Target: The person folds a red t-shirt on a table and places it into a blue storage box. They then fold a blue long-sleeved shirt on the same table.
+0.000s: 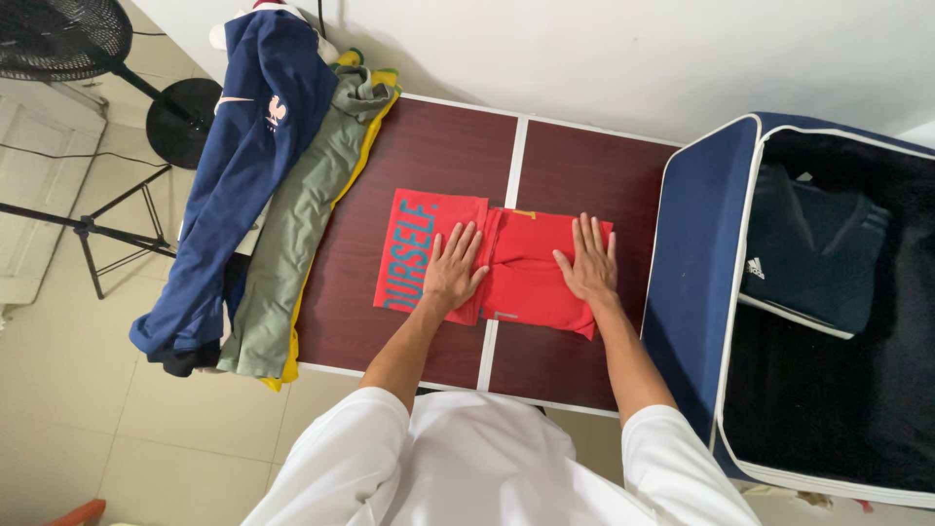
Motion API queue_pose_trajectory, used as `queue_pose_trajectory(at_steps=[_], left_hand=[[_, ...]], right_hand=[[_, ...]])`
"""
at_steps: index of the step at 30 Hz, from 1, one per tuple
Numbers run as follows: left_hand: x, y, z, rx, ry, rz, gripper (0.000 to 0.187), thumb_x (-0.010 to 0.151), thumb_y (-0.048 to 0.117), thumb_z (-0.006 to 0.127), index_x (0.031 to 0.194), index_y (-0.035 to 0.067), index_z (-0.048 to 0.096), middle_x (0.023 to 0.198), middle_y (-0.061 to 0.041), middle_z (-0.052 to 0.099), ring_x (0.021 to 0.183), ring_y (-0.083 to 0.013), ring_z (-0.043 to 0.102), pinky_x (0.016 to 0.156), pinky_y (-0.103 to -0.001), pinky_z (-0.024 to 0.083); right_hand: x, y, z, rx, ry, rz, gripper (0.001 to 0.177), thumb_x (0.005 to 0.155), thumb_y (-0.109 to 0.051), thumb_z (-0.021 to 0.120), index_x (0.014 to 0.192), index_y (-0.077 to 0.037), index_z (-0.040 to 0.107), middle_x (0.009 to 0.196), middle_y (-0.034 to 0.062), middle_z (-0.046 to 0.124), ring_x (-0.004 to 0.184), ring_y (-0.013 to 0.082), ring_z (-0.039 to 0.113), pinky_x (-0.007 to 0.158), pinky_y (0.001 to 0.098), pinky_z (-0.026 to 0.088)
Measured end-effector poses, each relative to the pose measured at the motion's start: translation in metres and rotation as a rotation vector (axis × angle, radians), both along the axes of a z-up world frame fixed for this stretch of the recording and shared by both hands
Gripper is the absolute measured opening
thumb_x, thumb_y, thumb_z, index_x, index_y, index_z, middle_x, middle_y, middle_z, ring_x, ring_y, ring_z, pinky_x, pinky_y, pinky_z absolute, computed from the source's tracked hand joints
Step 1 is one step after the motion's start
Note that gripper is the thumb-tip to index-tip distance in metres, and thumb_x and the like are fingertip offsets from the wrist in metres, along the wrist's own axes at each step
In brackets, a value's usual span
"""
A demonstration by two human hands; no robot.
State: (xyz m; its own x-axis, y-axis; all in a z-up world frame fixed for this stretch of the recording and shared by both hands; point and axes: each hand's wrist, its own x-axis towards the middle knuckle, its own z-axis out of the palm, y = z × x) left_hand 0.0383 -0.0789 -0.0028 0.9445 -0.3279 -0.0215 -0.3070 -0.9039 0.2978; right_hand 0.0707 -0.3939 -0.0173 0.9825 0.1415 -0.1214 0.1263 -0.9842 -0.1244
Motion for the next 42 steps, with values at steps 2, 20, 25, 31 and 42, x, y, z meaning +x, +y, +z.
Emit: queue_pose_trajectory(at_steps=[2, 20, 25, 31, 42], left_hand=[[0.001, 0.0, -0.001, 0.019, 0.003, -0.001, 0.075, 0.102, 0.055, 0.041, 0.162, 0.012, 0.027, 0.17, -0.008, 0.019, 0.157, -0.0282, 0.014, 0.126, -0.056, 0.012], [-0.009, 0.035, -0.013, -0.208, -0.04, 0.042, 0.07, 0.101, 0.044, 0.058, 0.154, 0.002, 0.04, 0.166, -0.018, 0.029, 0.156, -0.036, 0.02, 0.126, -0.056, 0.015], [-0.027, 0.096, -0.002, -0.246, -0.104, 0.158, 0.065, 0.095, 0.036, 0.066, 0.147, 0.003, 0.047, 0.159, -0.021, 0.036, 0.148, -0.0403, 0.03, 0.122, -0.054, 0.024], [-0.037, 0.149, -0.009, -0.304, -0.064, 0.32, 0.066, 0.091, 0.032, 0.07, 0.145, 0.0, 0.05, 0.151, -0.021, 0.043, 0.14, -0.0401, 0.038, 0.113, -0.053, 0.035], [-0.032, 0.147, -0.012, -0.295, 0.067, 0.393, 0.056, 0.09, 0.036, 0.072, 0.132, 0.001, 0.06, 0.129, -0.019, 0.051, 0.119, -0.0391, 0.048, 0.1, -0.05, 0.044]], right_hand=[[-0.001, -0.002, 0.005, -0.015, 0.015, -0.061, 0.086, 0.101, -0.061, 0.037, 0.163, -0.006, 0.016, 0.172, 0.0084, 0.012, 0.159, 0.0237, 0.006, 0.126, 0.0519, 0.003], [-0.065, 0.113, 0.042, 0.237, -0.148, 0.129, 0.062, 0.102, -0.038, 0.057, 0.146, 0.004, 0.048, 0.154, 0.0207, 0.045, 0.15, 0.0359, 0.033, 0.125, 0.052, 0.023], [-0.092, 0.163, 0.048, 0.407, -0.107, 0.152, 0.056, 0.098, -0.033, 0.064, 0.141, 0.002, 0.054, 0.147, 0.0203, 0.049, 0.141, 0.0382, 0.044, 0.118, 0.0497, 0.037], [-0.102, 0.191, 0.035, 0.381, -0.074, 0.069, 0.058, 0.096, -0.033, 0.067, 0.143, -0.002, 0.053, 0.153, 0.0215, 0.043, 0.142, 0.0416, 0.04, 0.116, 0.0503, 0.036], [-0.12, 0.205, 0.015, 0.309, -0.105, 0.017, 0.066, 0.091, -0.029, 0.07, 0.147, -0.001, 0.048, 0.162, 0.0198, 0.031, 0.152, 0.0389, 0.026, 0.122, 0.0534, 0.026]])
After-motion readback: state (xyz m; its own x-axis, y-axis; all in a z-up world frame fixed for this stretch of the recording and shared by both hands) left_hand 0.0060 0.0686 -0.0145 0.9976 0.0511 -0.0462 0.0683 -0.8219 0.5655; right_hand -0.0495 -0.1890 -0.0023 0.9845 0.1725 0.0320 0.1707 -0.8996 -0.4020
